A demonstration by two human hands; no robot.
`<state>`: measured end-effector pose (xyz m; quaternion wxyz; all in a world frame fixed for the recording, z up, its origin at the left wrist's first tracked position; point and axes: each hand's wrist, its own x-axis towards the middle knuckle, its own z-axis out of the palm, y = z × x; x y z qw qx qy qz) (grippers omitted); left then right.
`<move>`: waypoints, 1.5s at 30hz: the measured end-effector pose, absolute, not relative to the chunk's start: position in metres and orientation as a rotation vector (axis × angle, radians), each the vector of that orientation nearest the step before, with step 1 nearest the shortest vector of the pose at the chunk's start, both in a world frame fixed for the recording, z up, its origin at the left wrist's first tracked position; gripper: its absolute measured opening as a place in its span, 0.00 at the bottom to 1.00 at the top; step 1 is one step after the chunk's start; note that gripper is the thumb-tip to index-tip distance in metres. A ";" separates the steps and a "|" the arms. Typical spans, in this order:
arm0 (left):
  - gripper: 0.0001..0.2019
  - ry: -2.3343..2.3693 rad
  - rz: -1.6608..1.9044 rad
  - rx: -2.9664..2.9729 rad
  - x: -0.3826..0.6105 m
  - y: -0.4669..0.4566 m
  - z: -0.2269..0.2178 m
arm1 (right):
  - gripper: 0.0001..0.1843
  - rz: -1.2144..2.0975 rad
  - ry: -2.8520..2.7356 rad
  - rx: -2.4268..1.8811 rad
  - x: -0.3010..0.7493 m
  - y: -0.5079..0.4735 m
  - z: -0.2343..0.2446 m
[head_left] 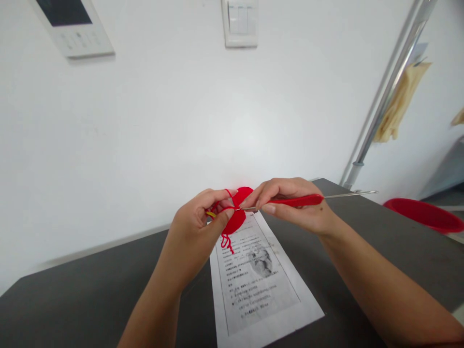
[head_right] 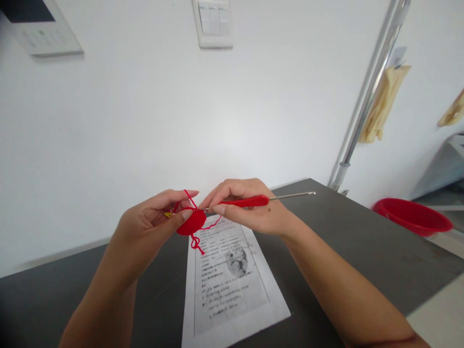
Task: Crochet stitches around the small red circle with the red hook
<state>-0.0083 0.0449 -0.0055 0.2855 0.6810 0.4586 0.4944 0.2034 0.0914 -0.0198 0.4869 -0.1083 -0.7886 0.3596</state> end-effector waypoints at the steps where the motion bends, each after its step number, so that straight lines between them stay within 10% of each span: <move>1: 0.10 1.228 1.331 1.825 -0.008 0.044 -0.005 | 0.04 0.851 -1.924 -0.266 0.203 0.091 -0.020; 31: 0.10 1.538 1.614 2.431 0.008 0.039 -0.013 | 0.08 -0.146 -1.977 -0.151 0.174 0.088 -0.038; 45: 0.17 1.201 1.502 1.442 -0.001 0.051 -0.011 | 0.12 -0.046 -1.894 -0.147 0.174 0.101 -0.052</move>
